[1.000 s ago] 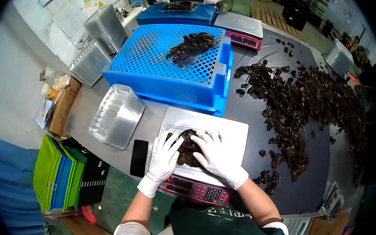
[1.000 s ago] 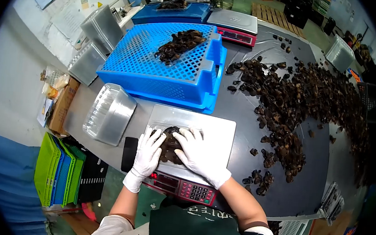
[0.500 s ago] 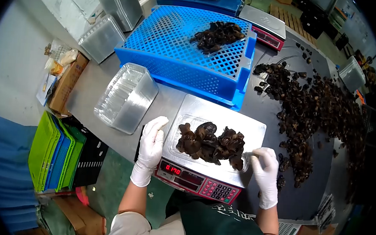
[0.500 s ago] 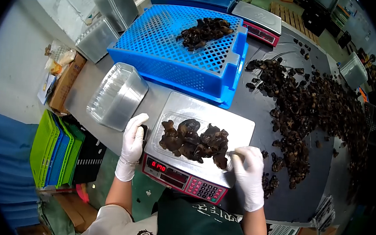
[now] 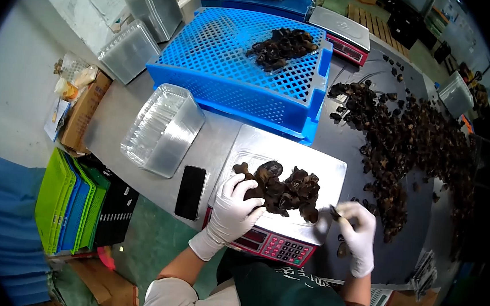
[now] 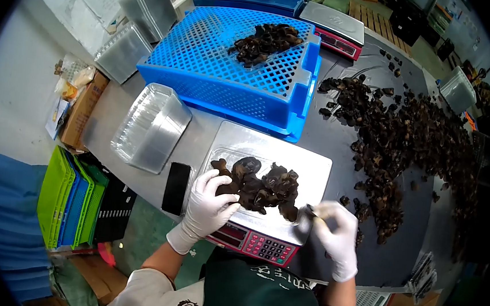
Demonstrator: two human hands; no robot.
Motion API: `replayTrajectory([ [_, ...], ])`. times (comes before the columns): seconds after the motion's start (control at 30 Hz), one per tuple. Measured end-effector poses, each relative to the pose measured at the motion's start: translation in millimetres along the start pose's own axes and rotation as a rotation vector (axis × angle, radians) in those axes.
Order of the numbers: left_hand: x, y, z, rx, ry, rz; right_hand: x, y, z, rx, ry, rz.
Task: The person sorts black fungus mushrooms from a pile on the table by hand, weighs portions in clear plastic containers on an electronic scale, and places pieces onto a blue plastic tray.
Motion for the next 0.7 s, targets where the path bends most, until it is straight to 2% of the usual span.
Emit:
replayTrajectory([
  [0.2, 16.6, -1.7, -5.2, -0.063, -0.118, 0.008, -99.2, 111.8, -63.4, 0.471, 0.401, -0.068],
  [0.27, 18.0, -4.6, -5.0, -0.086, -0.118, 0.014, -132.0, 162.0, -89.4, 0.741, 0.552, -0.063],
  [0.4, 25.0, -7.7, -6.4, -0.097, -0.159, -0.005, -173.5, 300.9, -173.6, 0.98, 0.805, -0.049],
  [0.47, 28.0, -9.9, -7.8, -0.072, -0.166, -0.017, -175.3, 350.1, -191.5, 1.08, 0.928, -0.015],
  [0.5, 28.5, -10.0, -8.3, -0.075, -0.166, -0.036, -174.9, 364.0, -196.3, 1.208, 0.826, 0.033],
  [0.53, 29.1, -9.5, -8.4, -0.079, -0.168, -0.054, -172.8, 382.3, -202.8, 1.249, 0.664, -0.004],
  [0.7, 33.1, -8.2, -7.2, -0.086, -0.145, -0.089, -155.9, 468.5, -249.9, 1.42, 0.516, -0.088],
])
Point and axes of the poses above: each hand's wrist, its own y-axis away from the middle knuckle, its own x-axis out of the palm, z = x × y, the point moved 2 cm from there along -y, towards the middle knuckle, and after that the axes turned 10 degrees about y, right-handed, at the moved point
